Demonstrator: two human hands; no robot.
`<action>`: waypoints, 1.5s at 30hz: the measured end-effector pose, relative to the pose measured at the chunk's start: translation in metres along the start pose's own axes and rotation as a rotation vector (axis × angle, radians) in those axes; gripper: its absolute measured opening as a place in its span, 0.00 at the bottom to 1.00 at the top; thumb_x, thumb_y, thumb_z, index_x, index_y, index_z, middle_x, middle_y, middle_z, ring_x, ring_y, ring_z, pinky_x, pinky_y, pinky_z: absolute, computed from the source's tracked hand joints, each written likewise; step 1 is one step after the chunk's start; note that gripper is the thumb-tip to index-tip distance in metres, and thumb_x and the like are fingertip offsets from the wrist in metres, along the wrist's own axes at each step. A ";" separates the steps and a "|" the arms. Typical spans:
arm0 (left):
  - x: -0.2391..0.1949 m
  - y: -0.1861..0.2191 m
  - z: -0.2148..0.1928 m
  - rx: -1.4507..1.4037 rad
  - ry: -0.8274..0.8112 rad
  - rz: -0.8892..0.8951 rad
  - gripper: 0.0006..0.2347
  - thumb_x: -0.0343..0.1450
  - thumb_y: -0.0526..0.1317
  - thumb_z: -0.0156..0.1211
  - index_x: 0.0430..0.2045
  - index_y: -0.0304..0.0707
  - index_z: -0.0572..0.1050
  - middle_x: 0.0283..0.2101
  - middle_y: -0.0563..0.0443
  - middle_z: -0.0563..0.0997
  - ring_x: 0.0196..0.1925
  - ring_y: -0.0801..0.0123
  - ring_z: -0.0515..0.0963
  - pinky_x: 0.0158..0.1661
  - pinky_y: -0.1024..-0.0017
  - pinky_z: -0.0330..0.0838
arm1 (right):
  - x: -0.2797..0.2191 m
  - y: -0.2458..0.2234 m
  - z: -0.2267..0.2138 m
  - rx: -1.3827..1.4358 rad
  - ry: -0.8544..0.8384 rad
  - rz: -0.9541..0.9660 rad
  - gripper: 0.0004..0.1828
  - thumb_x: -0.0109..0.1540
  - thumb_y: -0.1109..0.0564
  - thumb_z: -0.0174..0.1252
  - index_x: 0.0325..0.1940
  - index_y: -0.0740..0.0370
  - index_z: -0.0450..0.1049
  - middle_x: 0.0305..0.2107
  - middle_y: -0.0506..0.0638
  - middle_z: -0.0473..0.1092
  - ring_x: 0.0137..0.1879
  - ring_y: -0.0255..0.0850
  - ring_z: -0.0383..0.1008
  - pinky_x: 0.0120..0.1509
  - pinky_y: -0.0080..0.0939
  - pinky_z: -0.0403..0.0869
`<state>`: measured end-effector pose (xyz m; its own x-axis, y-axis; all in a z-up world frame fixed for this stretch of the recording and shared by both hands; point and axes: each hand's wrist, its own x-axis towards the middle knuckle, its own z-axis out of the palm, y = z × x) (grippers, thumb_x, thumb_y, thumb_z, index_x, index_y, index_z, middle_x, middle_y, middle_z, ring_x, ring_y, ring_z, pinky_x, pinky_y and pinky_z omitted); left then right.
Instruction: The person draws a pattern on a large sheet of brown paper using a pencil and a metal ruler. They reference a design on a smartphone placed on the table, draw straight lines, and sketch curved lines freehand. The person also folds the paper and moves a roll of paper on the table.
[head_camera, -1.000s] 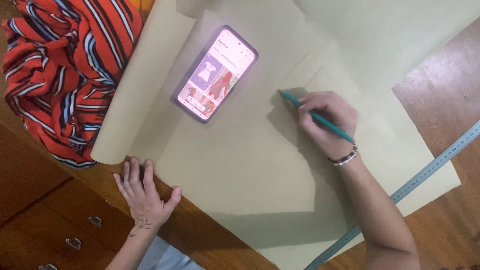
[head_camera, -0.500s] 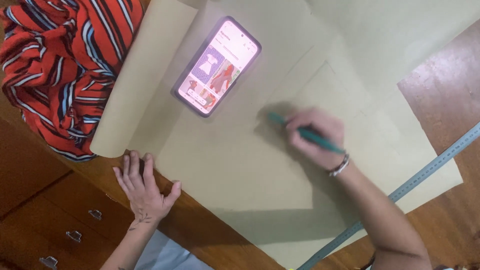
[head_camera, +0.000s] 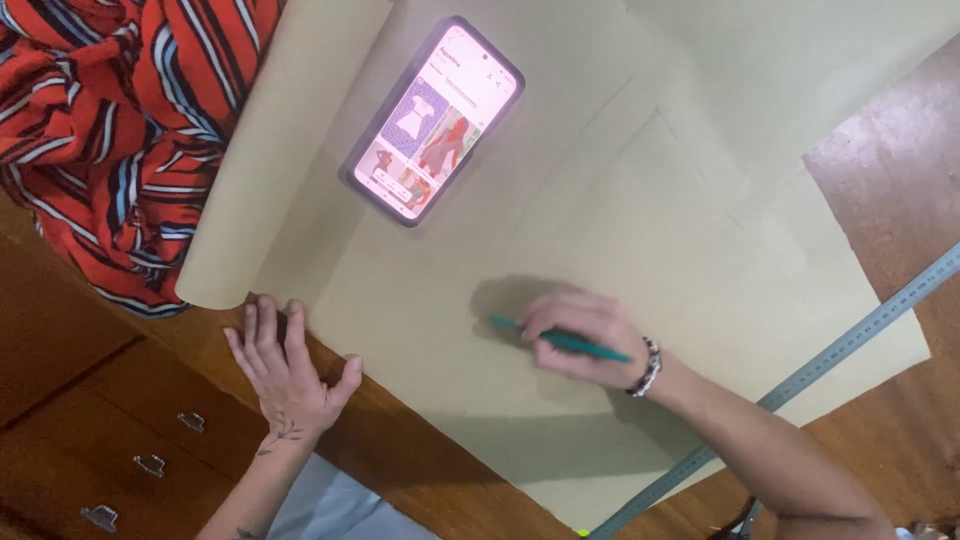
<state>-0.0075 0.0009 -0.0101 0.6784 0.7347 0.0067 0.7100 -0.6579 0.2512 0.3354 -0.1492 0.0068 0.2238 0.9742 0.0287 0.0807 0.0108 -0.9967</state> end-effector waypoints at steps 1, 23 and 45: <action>0.000 -0.001 0.001 0.002 0.000 -0.003 0.38 0.69 0.65 0.49 0.68 0.33 0.60 0.71 0.30 0.54 0.73 0.33 0.51 0.63 0.28 0.39 | 0.007 -0.001 -0.008 0.002 -0.002 -0.001 0.03 0.58 0.63 0.61 0.30 0.59 0.77 0.28 0.56 0.77 0.33 0.51 0.80 0.41 0.48 0.79; -0.001 -0.001 0.001 0.003 0.002 -0.002 0.38 0.70 0.66 0.46 0.67 0.32 0.61 0.71 0.30 0.54 0.74 0.35 0.50 0.65 0.30 0.36 | 0.005 0.001 -0.016 0.009 -0.013 -0.002 0.04 0.61 0.59 0.61 0.33 0.61 0.78 0.31 0.58 0.77 0.35 0.51 0.80 0.41 0.48 0.79; 0.001 0.000 0.000 0.010 0.022 0.007 0.38 0.70 0.67 0.45 0.67 0.32 0.62 0.70 0.29 0.56 0.73 0.34 0.53 0.65 0.32 0.39 | 0.026 0.004 -0.028 -0.158 0.253 0.031 0.04 0.57 0.69 0.64 0.32 0.64 0.78 0.32 0.58 0.77 0.33 0.43 0.77 0.33 0.37 0.77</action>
<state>-0.0070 0.0015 -0.0101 0.6793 0.7333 0.0294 0.7071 -0.6647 0.2414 0.3692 -0.1298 0.0062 0.4620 0.8861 0.0366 0.2158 -0.0723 -0.9738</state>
